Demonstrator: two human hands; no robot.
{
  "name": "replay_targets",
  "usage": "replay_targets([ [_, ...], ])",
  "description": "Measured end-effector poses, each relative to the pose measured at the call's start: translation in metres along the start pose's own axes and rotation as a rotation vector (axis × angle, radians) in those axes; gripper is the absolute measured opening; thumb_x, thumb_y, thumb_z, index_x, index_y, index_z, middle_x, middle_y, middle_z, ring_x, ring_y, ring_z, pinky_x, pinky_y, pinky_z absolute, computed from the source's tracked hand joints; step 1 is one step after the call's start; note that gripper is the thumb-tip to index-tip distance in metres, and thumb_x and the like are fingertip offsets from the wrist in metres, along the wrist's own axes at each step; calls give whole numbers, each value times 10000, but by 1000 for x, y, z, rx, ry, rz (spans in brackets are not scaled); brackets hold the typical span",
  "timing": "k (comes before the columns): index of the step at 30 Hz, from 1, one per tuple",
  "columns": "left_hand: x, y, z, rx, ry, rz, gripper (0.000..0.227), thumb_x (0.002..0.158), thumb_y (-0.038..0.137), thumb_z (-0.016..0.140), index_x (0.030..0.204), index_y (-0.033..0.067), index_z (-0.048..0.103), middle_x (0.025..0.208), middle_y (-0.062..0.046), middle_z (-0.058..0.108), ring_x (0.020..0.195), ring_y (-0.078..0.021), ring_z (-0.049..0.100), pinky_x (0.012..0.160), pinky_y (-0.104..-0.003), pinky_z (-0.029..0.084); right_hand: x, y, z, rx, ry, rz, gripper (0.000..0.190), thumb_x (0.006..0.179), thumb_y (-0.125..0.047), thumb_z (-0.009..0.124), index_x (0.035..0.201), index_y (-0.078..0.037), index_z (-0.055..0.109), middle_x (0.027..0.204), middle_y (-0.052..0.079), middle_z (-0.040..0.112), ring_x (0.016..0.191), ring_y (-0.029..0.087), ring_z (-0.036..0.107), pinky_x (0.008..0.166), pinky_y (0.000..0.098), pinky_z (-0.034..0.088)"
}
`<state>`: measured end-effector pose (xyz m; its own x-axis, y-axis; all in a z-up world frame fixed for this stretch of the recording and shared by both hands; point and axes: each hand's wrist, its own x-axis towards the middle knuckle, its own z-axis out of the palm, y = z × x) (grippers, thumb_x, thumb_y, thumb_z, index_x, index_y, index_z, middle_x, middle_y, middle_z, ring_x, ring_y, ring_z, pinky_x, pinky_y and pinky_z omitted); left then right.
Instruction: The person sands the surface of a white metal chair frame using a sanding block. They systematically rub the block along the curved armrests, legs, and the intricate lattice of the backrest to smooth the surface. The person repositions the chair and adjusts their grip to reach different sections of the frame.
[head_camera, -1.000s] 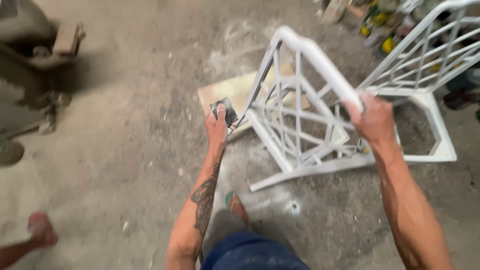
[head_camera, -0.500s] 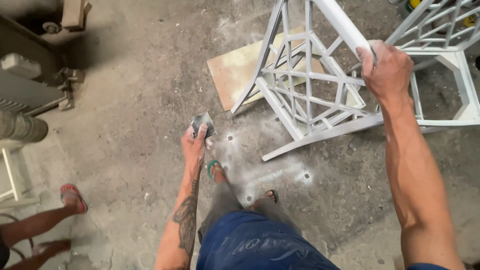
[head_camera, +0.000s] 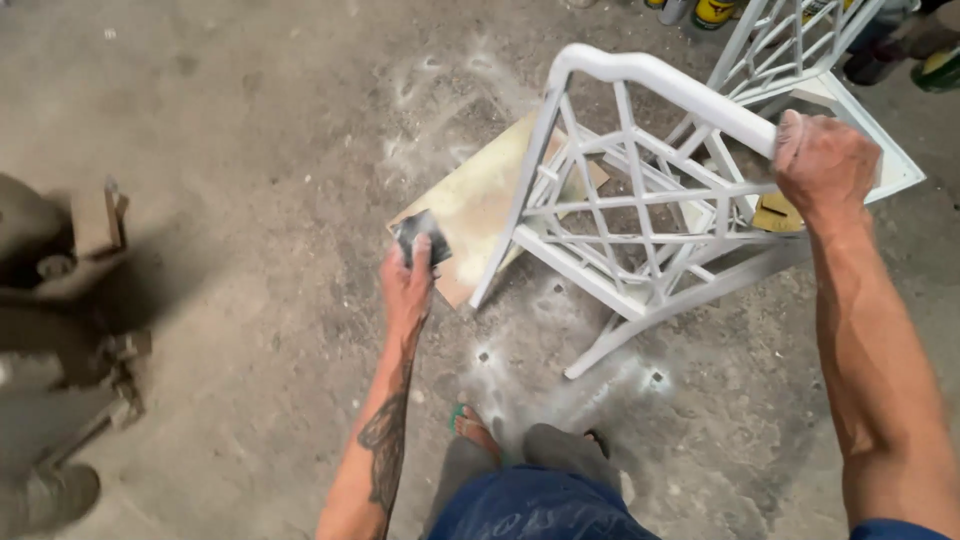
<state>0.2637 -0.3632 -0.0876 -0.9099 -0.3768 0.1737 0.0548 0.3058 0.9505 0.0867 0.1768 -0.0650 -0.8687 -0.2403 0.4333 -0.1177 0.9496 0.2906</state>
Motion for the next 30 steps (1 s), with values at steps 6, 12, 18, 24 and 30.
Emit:
replay_targets([
  [6, 112, 61, 49, -89, -229, 267, 296, 1012, 367, 577, 1014, 94, 689, 931, -15, 655, 877, -136, 588, 778, -286, 445, 14, 5, -5, 76, -22, 239, 640, 1338, -346, 414, 758, -110, 545, 647, 39, 491, 555, 220, 478, 490, 367, 375],
  [12, 219, 93, 171, -169, -352, 515, 350, 1055, 374, 470, 1094, 95, 678, 972, -75, 607, 892, -215, 588, 800, -331, 439, 33, 2, -17, 125, -48, 329, 483, 1220, -320, 484, 869, -71, 703, 746, 161, 653, 630, 359, 621, 558, 486, 476],
  [18, 307, 93, 311, -184, -688, 559, 575, 1045, 580, 343, 1321, 181, 653, 1168, -89, 636, 1065, -250, 619, 900, -392, 485, 50, 28, -9, 343, -14, 333, 313, 1180, -207, 560, 995, -69, 772, 858, 130, 716, 719, 303, 626, 625, 442, 464],
  [24, 326, 107, 360, 150, -732, 436, 540, 955, 643, 279, 1065, 227, 606, 894, -37, 805, 827, -298, 707, 727, -445, 503, 77, 33, -5, 382, 162, 352, 219, 1131, -147, 632, 1108, -37, 821, 1024, 146, 761, 918, 325, 668, 802, 441, 502],
  [30, 353, 87, 390, 76, -747, 442, 565, 1006, 648, 285, 1069, 166, 572, 852, -111, 657, 864, -341, 613, 837, -513, 470, 191, -43, 14, 514, 320, 381, 198, 1112, -164, 701, 1070, 26, 737, 951, 197, 681, 906, 376, 600, 900, 499, 454],
])
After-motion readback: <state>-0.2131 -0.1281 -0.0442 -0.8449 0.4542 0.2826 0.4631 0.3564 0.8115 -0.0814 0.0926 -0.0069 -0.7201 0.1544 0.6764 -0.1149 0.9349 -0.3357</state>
